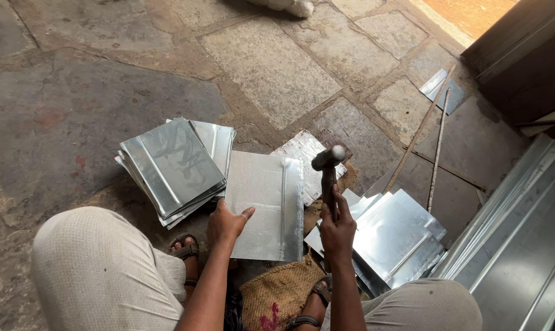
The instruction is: The person holds metal sheets against a small metal anvil and hammers the edges to flatten or shape them.
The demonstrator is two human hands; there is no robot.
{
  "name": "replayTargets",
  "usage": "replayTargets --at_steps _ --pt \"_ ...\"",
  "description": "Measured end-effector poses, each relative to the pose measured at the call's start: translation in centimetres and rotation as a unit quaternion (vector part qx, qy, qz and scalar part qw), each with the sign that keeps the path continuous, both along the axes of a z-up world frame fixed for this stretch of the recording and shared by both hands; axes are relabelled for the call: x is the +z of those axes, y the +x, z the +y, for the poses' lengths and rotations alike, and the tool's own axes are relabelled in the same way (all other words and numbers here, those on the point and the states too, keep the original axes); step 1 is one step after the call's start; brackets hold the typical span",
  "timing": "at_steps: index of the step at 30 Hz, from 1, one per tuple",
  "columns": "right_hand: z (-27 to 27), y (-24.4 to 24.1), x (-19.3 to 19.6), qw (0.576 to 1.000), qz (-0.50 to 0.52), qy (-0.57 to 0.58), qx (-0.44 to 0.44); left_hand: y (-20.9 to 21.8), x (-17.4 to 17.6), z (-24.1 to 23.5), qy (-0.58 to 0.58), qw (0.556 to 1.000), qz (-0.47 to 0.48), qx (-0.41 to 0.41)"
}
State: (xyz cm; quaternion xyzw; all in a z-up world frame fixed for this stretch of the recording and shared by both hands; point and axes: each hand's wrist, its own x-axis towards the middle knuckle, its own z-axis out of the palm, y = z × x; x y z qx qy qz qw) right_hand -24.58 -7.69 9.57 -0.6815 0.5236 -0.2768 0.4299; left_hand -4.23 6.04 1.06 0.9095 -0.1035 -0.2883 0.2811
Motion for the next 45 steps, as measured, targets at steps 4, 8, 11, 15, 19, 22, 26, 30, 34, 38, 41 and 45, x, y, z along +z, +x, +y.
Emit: replayTargets --at_steps 4,8,11,15,19,22,26,30,34,38,41,45 --pt "0.2 -0.4 0.0 0.989 -0.049 -0.137 0.028 0.0 -0.3 -1.1 -0.001 1.0 0.013 0.009" --pt "0.4 0.5 -1.5 0.996 0.028 -0.066 0.055 -0.2 0.5 -1.2 0.002 1.0 0.01 0.005" --pt "-0.5 0.3 -1.2 0.997 0.063 -0.016 0.044 -0.1 1.0 -1.5 0.006 1.0 0.01 0.005" --pt "-0.6 -0.7 -0.8 0.997 -0.009 -0.072 0.038 -0.1 0.6 -1.4 0.001 1.0 0.005 0.002" --pt "-1.2 1.3 -2.6 0.993 -0.015 -0.104 0.062 -0.2 0.3 -1.4 0.0 1.0 0.013 0.002" --pt "-1.2 1.7 -3.5 0.996 0.021 0.086 0.007 -0.2 0.6 -1.3 -0.013 1.0 -0.001 0.004" --pt "-0.6 -0.2 -2.7 0.99 -0.05 -0.121 0.058 -0.2 0.5 -1.1 -0.012 1.0 -0.011 0.007" --pt "0.2 -0.1 -1.3 0.997 -0.053 -0.042 0.027 -0.3 0.3 -1.5 -0.008 1.0 -0.005 0.006" --pt "2.5 0.5 -3.4 0.999 0.038 -0.004 0.036 0.0 0.2 -1.5 -0.013 1.0 -0.013 0.012" --pt "2.9 -0.8 -3.7 0.995 0.079 0.055 0.001 0.4 -0.1 -1.3 -0.008 1.0 -0.008 0.024" --pt "2.5 -1.1 -3.3 0.992 0.085 0.087 -0.009 1.5 0.3 -1.5 -0.021 0.999 -0.015 0.035" --pt "2.5 -1.3 -4.0 0.994 0.083 0.07 0.003 3.5 2.3 -0.6 -0.045 0.995 -0.06 0.067"
